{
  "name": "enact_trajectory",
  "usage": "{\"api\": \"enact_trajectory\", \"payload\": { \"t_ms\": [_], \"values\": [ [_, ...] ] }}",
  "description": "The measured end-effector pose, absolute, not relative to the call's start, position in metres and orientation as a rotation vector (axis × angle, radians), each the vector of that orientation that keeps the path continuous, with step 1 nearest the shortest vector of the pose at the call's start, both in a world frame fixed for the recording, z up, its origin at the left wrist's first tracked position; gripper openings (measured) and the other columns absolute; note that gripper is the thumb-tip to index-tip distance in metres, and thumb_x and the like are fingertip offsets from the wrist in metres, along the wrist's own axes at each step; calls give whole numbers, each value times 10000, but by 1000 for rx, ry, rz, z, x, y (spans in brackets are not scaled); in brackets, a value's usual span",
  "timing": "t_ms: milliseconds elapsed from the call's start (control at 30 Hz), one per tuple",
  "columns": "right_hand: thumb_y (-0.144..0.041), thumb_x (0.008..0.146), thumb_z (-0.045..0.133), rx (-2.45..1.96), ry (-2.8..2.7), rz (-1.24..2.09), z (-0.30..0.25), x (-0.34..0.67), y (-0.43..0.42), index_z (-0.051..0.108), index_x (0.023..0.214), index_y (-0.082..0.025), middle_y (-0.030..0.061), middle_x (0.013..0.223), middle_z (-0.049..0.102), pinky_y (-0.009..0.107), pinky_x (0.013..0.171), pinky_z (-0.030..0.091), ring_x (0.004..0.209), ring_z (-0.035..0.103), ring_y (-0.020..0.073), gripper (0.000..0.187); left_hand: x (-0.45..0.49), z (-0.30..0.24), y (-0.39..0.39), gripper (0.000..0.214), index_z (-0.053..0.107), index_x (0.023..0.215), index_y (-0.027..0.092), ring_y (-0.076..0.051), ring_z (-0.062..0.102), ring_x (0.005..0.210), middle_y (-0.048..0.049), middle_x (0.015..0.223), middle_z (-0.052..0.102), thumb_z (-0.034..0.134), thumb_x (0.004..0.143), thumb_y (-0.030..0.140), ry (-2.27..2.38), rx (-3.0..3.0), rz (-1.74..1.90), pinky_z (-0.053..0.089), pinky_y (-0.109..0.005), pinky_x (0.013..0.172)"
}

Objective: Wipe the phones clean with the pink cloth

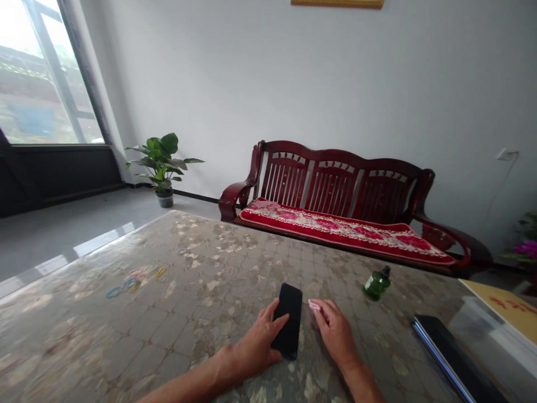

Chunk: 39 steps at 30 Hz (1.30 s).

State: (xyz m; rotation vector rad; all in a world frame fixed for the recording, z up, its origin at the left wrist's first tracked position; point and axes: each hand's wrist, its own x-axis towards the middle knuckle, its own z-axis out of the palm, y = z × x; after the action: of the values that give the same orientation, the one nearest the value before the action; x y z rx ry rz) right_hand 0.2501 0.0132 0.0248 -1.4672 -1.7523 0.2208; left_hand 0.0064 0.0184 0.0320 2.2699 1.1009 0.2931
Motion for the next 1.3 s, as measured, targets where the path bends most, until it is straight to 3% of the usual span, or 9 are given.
{"api": "enact_trajectory", "payload": {
  "t_ms": [467,700,1067,1300],
  "values": [
    [-363,973,476,-1454,-1827,221,29,243,12,688,1008,-237,52,964,699,253,798,523,883,676,177,249,7,58,3,696,497,1414,158,-310,303,1430,-166,1569,308,658,739,96,1130,2342,196,278,-426,1175],
    [-334,972,492,-1402,-1961,254,42,223,9,695,975,-251,27,905,652,221,754,515,811,659,146,219,3,49,-3,370,633,1199,178,-257,519,1219,-88,1345,593,706,844,253,1090,2547,368,401,-353,1087],
    [-175,964,422,-1542,-2220,37,48,220,41,692,923,-244,34,884,623,245,735,494,802,642,157,282,4,40,-1,230,631,1156,157,-255,556,1159,-106,1269,637,557,969,268,917,2770,372,428,-356,1038],
    [-166,949,413,-1584,-2249,46,51,213,43,683,921,-234,40,881,615,244,722,482,797,635,160,280,4,40,-3,221,624,1163,183,-255,551,1143,-102,1222,642,532,970,241,914,2738,453,423,-366,1020]
  ]
}}
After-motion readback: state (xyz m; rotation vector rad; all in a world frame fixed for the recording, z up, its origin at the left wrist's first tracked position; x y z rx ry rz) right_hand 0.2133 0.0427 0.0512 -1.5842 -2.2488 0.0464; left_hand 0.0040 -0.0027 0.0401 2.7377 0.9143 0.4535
